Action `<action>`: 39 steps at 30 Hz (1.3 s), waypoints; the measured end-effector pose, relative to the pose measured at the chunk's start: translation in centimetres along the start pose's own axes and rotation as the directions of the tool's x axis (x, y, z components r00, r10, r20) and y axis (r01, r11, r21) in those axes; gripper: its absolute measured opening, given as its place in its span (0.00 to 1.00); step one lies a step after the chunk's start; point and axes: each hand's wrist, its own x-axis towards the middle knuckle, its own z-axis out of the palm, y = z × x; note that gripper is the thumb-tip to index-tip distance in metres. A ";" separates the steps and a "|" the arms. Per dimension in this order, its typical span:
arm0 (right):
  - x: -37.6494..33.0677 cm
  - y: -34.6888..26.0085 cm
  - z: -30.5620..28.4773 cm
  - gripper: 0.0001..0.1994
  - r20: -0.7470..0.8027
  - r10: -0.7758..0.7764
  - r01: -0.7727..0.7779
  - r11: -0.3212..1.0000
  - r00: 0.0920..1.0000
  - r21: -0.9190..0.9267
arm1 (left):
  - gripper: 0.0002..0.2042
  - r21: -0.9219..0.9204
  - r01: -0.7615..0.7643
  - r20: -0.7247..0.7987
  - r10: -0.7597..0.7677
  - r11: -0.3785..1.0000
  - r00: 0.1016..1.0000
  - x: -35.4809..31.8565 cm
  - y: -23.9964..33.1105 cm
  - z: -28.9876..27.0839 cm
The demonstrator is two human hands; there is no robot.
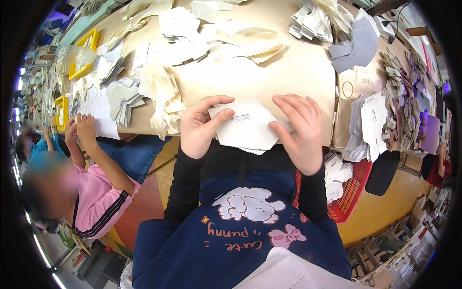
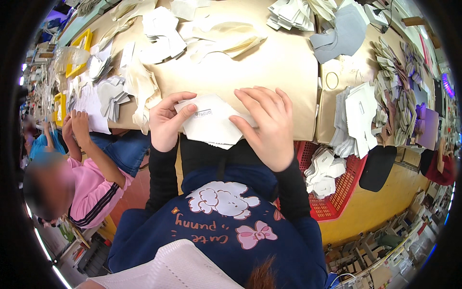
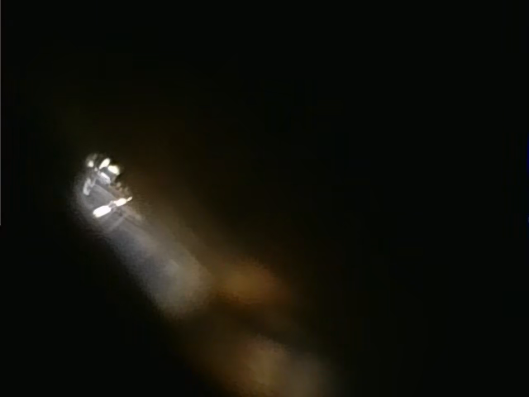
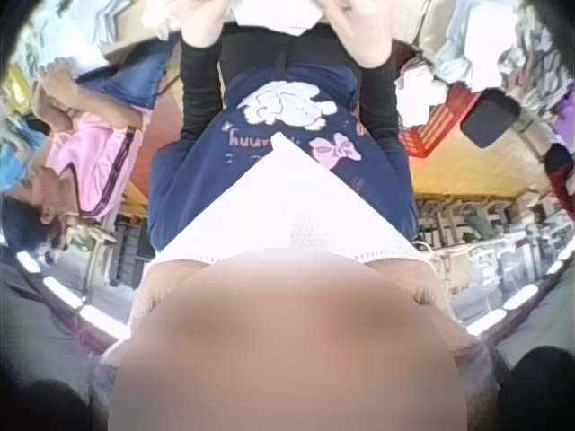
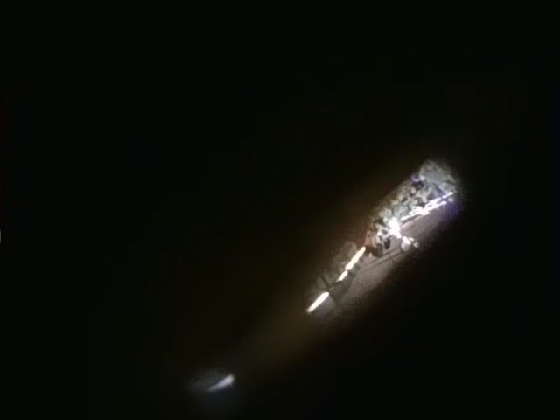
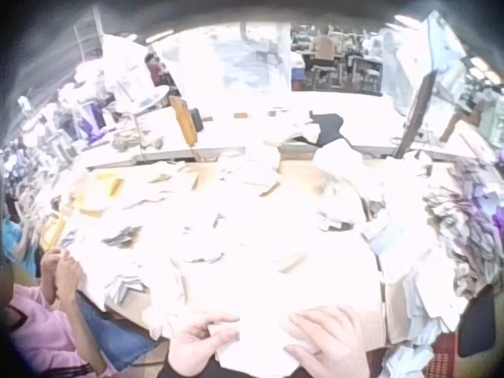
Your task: The person repeatedly picks up small white paper cutouts and aligns them with a grey template on the table, then places them into a red basket. The process is repetitive and involves handling multiple identical paper pieces.
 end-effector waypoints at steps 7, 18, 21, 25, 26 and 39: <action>-0.7 0.1 1.2 0.13 0.111 0.115 -0.119 0.992 0.987 0.036 | 0.14 -0.136 0.121 0.085 -0.110 0.983 0.990 0.3 -1.2 0.3; -1.4 0.5 1.7 0.07 -0.007 0.178 -0.175 0.972 0.984 0.156 | 0.17 -0.132 0.246 0.207 -0.216 0.960 0.954 0.4 -1.9 1.3; -1.8 0.6 2.0 0.04 -0.055 0.328 -0.297 0.905 0.943 0.304 | 0.22 -0.064 0.198 0.255 -0.176 0.978 0.951 0.6 -2.7 2.1; -2.1 1.5 1.8 0.04 -0.145 0.439 -0.365 0.857 0.887 0.363 | 0.29 -0.020 0.143 0.397 -0.123 0.990 0.910 0.6 -4.0 2.8; -2.2 1.8 1.7 0.05 -0.181 0.458 -0.373 0.853 0.870 0.366 | 0.29 -0.069 0.230 0.427 -0.180 0.971 0.886 0.5 -4.2 2.7; -3.4 3.3 -1.8 0.10 -0.241 0.681 -0.402 0.640 0.691 0.655 | 0.28 0.589 0.018 -0.308 0.205 0.808 0.929 2.8 -5.4 -2.8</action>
